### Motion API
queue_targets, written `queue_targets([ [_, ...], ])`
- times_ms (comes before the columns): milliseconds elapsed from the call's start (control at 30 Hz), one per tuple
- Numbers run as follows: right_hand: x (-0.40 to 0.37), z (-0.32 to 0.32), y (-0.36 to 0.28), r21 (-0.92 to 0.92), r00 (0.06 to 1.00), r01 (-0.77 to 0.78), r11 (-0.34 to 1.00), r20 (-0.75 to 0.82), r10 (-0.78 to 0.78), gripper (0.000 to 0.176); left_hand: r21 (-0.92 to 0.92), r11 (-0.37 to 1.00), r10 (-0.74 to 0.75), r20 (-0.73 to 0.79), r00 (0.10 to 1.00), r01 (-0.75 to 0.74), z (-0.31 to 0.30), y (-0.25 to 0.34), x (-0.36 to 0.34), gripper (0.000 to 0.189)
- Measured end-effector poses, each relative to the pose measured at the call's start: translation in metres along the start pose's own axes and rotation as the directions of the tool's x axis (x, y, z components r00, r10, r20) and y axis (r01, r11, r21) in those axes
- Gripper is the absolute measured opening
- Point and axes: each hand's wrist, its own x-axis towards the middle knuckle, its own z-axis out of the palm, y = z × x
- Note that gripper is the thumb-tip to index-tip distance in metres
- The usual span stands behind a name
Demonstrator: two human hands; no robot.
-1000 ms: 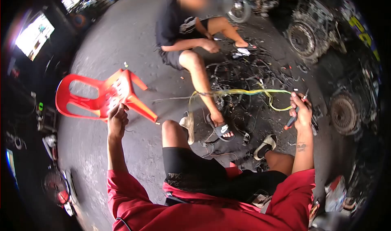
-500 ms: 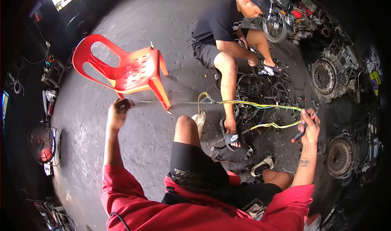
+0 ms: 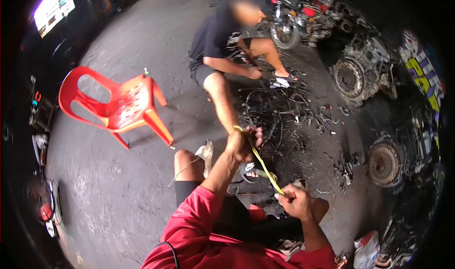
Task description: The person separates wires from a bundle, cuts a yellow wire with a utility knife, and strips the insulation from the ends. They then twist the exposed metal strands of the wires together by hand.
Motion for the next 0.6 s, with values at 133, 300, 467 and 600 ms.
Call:
queue_targets([
  [133,-0.034,0.002,0.025,0.026,0.997,-0.077,0.997,0.033,0.077,0.023,0.494,0.859,0.103,0.093,0.990,-0.135,0.066,0.006,-0.028,0.033],
  [300,-0.024,-0.020,0.027,0.396,0.963,-0.241,0.886,-0.015,0.269,0.050,0.676,0.737,-0.317,0.362,0.877,-0.012,0.099,-0.018,-0.071,0.045],
  [467,0.024,-0.065,-0.034,0.728,0.968,-0.032,0.685,-0.149,0.203,0.055,0.749,0.657,-0.507,0.359,0.784,0.082,0.122,-0.032,-0.097,0.047],
  [600,0.045,-0.078,-0.039,0.790,0.943,0.251,0.560,-0.329,0.041,0.030,0.860,0.509,-0.599,0.327,0.731,0.033,0.128,-0.028,-0.100,0.046],
])
